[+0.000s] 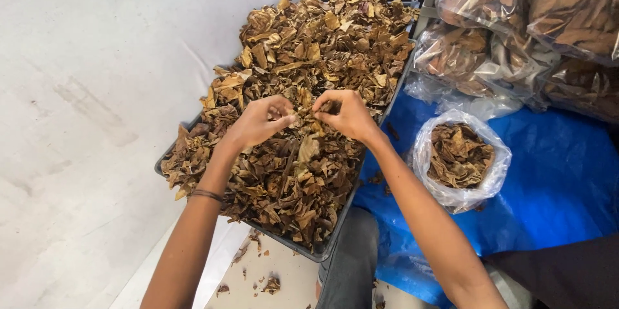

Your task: The person sorts through a pile of dried leaves by hand, picking up individual leaves or small bundles and placing them into a clear plastic bag.

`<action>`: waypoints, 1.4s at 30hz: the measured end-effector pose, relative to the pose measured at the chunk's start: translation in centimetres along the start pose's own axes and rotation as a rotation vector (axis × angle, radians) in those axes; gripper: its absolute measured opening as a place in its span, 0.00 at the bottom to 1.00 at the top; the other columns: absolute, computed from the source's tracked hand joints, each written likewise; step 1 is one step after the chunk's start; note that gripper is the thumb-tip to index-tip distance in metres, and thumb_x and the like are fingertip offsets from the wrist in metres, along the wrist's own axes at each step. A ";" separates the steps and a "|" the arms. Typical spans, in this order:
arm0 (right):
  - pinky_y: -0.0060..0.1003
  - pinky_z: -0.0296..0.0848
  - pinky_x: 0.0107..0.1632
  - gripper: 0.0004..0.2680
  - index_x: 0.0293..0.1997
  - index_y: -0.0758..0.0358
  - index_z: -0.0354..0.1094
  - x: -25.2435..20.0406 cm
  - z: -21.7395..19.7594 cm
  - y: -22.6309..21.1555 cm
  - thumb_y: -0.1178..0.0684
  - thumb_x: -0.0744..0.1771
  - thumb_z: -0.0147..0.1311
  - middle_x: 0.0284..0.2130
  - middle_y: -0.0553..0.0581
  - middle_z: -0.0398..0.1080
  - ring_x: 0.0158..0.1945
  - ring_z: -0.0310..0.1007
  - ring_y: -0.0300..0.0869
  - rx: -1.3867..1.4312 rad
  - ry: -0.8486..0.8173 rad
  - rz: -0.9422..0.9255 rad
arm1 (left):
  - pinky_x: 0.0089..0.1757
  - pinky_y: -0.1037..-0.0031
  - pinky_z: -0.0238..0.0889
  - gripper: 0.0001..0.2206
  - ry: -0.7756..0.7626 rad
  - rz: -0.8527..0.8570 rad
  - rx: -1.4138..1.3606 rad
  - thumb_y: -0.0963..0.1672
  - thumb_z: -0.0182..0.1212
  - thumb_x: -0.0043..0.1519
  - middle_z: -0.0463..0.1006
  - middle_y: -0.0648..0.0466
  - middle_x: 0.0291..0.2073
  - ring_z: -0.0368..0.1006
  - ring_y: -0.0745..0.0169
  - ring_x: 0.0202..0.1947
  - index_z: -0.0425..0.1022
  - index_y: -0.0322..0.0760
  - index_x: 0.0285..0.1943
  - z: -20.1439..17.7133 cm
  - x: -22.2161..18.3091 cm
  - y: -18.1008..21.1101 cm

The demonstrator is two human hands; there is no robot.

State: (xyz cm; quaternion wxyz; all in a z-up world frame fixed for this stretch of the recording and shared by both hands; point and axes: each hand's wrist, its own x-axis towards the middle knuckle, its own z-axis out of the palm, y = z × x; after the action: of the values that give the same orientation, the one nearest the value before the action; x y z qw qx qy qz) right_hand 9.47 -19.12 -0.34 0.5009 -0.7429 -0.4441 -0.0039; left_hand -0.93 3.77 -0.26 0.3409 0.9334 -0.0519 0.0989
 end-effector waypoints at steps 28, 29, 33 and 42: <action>0.31 0.79 0.37 0.09 0.42 0.62 0.78 -14.7 -16.5 8.2 0.62 0.61 0.69 0.33 0.57 0.79 0.39 0.76 0.35 0.180 0.491 0.104 | 0.37 0.55 0.78 0.18 -0.170 0.343 -0.176 0.42 0.73 0.53 0.84 0.44 0.35 0.84 0.45 0.36 0.77 0.38 0.53 22.4 15.9 13.3; 0.30 0.78 0.37 0.09 0.42 0.63 0.78 -15.4 -16.9 8.3 0.63 0.61 0.68 0.33 0.57 0.78 0.38 0.76 0.35 0.171 0.503 0.121 | 0.37 0.56 0.78 0.18 -0.177 0.324 -0.170 0.42 0.73 0.53 0.84 0.48 0.33 0.84 0.48 0.35 0.77 0.41 0.53 23.8 16.4 13.3; 0.28 0.76 0.34 0.09 0.42 0.64 0.78 -17.5 -17.7 9.4 0.64 0.61 0.67 0.34 0.59 0.79 0.37 0.75 0.35 0.119 0.538 0.155 | 0.45 0.38 0.77 0.25 -0.243 0.319 -0.108 0.38 0.68 0.59 0.79 0.37 0.45 0.77 0.29 0.51 0.67 0.27 0.67 25.0 15.3 16.1; 0.40 0.77 0.38 0.07 0.40 0.60 0.79 -19.7 -17.5 12.4 0.61 0.60 0.65 0.31 0.58 0.78 0.35 0.76 0.40 -0.079 0.527 0.281 | 0.48 0.51 0.74 0.22 -0.312 0.344 0.431 0.46 0.67 0.62 0.84 0.47 0.40 0.82 0.38 0.43 0.73 0.45 0.66 27.1 15.7 16.3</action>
State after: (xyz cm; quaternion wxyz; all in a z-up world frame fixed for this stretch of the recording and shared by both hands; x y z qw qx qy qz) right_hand 13.40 -46.44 -9.67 0.5654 -0.7892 -0.1913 -0.1446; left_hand 15.76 -26.67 -6.88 0.1013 0.9657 -0.2384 0.0196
